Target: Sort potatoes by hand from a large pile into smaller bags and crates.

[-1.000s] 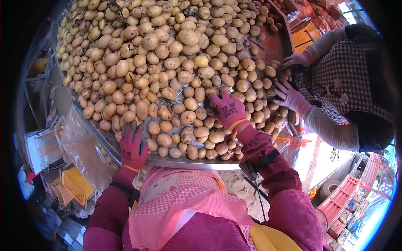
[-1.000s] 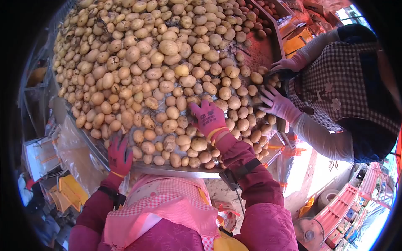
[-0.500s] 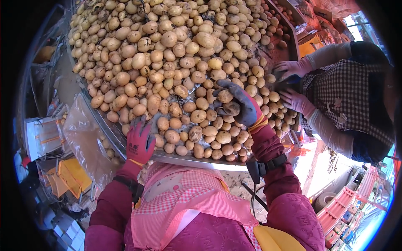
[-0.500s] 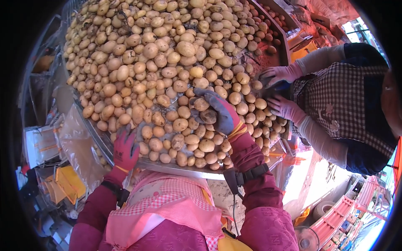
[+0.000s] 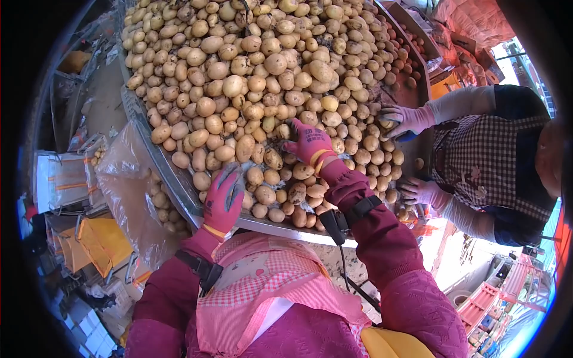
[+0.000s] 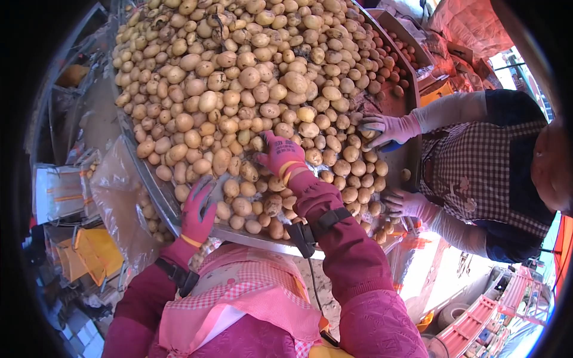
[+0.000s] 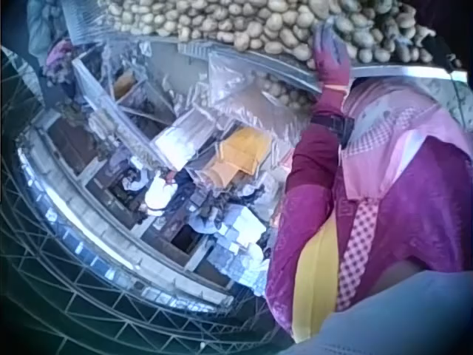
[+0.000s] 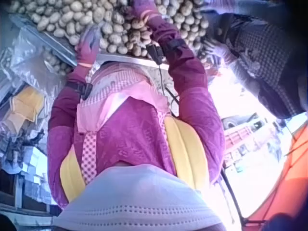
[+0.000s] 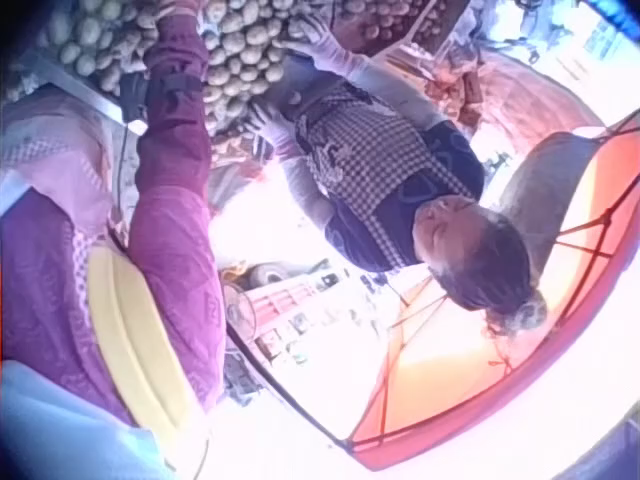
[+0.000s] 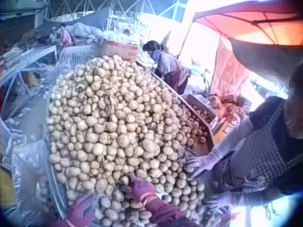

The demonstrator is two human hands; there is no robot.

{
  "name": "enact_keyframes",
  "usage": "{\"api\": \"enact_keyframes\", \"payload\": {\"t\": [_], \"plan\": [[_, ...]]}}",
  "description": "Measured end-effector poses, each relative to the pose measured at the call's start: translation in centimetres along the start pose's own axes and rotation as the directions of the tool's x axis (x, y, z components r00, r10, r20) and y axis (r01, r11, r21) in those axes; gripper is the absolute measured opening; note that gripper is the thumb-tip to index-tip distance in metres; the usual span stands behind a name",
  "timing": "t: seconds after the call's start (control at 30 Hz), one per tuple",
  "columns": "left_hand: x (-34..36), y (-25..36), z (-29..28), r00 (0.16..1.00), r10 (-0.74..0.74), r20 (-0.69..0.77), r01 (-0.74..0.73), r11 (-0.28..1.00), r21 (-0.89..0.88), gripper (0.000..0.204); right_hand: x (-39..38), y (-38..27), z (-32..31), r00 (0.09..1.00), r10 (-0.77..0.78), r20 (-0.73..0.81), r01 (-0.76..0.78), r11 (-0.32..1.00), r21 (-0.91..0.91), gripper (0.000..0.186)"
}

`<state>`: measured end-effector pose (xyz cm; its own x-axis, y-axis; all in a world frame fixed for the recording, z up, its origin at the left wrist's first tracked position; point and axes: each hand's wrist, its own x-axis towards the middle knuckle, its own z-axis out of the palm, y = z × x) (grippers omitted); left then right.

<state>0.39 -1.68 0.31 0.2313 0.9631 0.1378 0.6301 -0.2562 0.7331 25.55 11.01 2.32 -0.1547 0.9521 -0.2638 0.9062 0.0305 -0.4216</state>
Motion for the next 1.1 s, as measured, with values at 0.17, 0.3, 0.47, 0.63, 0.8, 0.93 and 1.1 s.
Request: {"api": "enact_keyframes", "payload": {"t": [0.17,0.3,0.47,0.63,0.8,0.93,1.1], "plan": [[2.4,2.7,0.4,0.742,-0.052,0.669,0.524,-0.577,-0.626,0.067,-5.1,-3.6,0.6,0.965,-0.214,0.151,0.023,0.643,0.765,0.066],[1.7,2.0,-0.6,0.778,-0.008,0.628,0.5,-0.598,-0.626,0.068,-0.9,-4.6,0.6,0.978,0.206,-0.039,-0.177,0.911,0.373,0.06],[0.0,0.5,-0.5,0.755,0.0,0.655,0.475,-0.689,-0.547,0.071,4.1,-5.5,4.5,0.915,0.356,-0.19,-0.32,0.926,0.199,0.063],[0.6,2.6,-0.5,0.769,0.034,0.638,0.481,-0.688,-0.544,0.068,2.6,-5.5,6.0,0.943,0.222,-0.247,-0.192,0.971,0.14,0.045],[1.6,4.9,-2.4,0.743,-0.137,0.655,0.52,-0.497,-0.694,0.063,0.5,-4.8,2.3,0.984,0.149,-0.102,-0.146,0.989,0.038,0.05],[0.3,3.3,-2.2,0.848,-0.067,0.526,0.501,-0.222,-0.836,0.062,-4.6,-3.0,2.0,0.884,-0.189,0.426,-0.109,0.805,0.583,0.042],[-4.4,0.4,-2.5,0.663,-0.241,0.709,0.487,-0.579,-0.653,0.049,-4.3,-0.4,1.2,0.984,0.145,0.101,-0.171,0.633,0.755,0.031]]}}
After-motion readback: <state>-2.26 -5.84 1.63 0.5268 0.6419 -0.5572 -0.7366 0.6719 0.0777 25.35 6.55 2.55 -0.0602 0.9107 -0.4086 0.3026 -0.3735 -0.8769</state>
